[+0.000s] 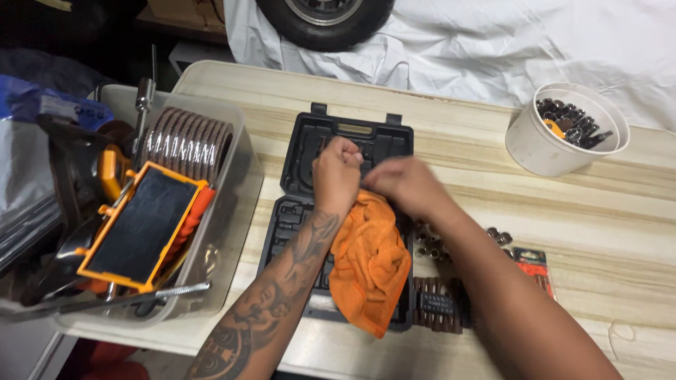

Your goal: The person wipes individual socket wrenches with an orange cloth and places them into a black tool case and onto the table.

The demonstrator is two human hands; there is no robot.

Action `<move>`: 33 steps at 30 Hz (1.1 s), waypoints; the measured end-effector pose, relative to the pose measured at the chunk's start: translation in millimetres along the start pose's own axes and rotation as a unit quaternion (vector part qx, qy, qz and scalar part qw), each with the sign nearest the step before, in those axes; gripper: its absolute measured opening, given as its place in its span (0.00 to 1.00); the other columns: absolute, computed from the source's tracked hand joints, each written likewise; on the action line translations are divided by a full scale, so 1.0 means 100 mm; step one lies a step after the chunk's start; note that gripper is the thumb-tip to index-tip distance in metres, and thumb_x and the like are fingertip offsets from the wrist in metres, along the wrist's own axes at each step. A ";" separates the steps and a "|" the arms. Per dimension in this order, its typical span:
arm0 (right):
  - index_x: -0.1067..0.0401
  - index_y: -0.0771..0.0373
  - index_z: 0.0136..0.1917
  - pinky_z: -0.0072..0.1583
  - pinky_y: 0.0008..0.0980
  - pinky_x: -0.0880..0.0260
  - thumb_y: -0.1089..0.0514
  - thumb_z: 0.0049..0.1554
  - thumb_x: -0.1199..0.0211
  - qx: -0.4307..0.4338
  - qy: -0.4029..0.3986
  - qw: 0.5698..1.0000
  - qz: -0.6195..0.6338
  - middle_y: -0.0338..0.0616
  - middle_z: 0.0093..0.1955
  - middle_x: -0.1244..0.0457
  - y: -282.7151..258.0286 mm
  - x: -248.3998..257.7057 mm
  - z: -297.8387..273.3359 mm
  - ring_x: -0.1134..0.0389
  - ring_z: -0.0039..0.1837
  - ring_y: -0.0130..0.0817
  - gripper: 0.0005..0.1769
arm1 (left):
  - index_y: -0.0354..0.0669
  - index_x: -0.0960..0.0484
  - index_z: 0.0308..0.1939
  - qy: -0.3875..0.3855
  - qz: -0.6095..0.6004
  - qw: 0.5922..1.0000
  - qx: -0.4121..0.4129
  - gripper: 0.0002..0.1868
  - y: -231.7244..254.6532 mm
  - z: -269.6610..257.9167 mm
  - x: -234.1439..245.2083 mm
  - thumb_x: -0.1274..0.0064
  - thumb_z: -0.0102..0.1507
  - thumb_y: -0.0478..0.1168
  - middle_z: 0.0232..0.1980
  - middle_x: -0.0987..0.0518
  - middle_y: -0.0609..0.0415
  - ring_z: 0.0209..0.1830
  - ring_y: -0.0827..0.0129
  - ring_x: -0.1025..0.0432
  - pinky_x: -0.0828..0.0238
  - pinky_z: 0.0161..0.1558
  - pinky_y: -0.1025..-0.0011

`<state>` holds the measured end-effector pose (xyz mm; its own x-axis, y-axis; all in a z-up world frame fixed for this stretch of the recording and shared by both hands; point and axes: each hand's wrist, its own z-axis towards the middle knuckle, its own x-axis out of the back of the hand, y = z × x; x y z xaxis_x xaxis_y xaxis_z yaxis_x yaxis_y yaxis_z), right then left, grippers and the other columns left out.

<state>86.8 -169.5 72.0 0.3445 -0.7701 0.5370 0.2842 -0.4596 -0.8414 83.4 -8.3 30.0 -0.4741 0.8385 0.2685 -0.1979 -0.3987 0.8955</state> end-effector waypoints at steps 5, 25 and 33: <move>0.23 0.66 0.41 0.42 0.25 0.34 0.63 0.53 0.36 -0.064 0.078 0.986 0.132 0.38 0.36 0.32 0.23 -0.06 0.40 0.36 0.36 0.24 0.04 | 0.37 0.23 0.42 -0.021 0.016 1.000 0.011 0.06 0.01 -0.03 -0.07 0.46 0.61 0.32 0.31 0.18 0.45 0.35 0.54 0.19 0.25 0.37 0.61; 0.22 0.64 0.39 0.50 0.42 0.30 0.56 0.53 0.33 -0.093 0.111 0.982 -0.123 0.55 0.37 0.31 0.54 -0.24 0.97 0.27 0.44 0.48 0.09 | 0.41 0.13 0.35 -0.059 0.298 0.927 -0.221 0.09 -0.05 0.06 0.03 0.44 0.53 0.30 0.39 0.24 0.49 0.47 0.54 0.31 0.39 0.52 0.57; 0.22 0.62 0.46 0.53 0.41 0.29 0.59 0.57 0.39 -0.059 0.103 0.988 -0.103 0.51 0.44 0.29 0.50 -0.21 0.89 0.27 0.48 0.48 0.07 | 0.41 0.11 0.39 -0.108 0.321 0.918 -0.205 0.11 -0.05 0.07 0.03 0.44 0.53 0.31 0.40 0.23 0.47 0.48 0.54 0.31 0.39 0.54 0.57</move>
<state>173.7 -136.5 24.5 0.0968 -0.7231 0.6839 0.2180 -0.6550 -0.7235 88.5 -1.1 28.7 -0.4335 0.4187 0.7980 -0.2653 -0.9056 0.3310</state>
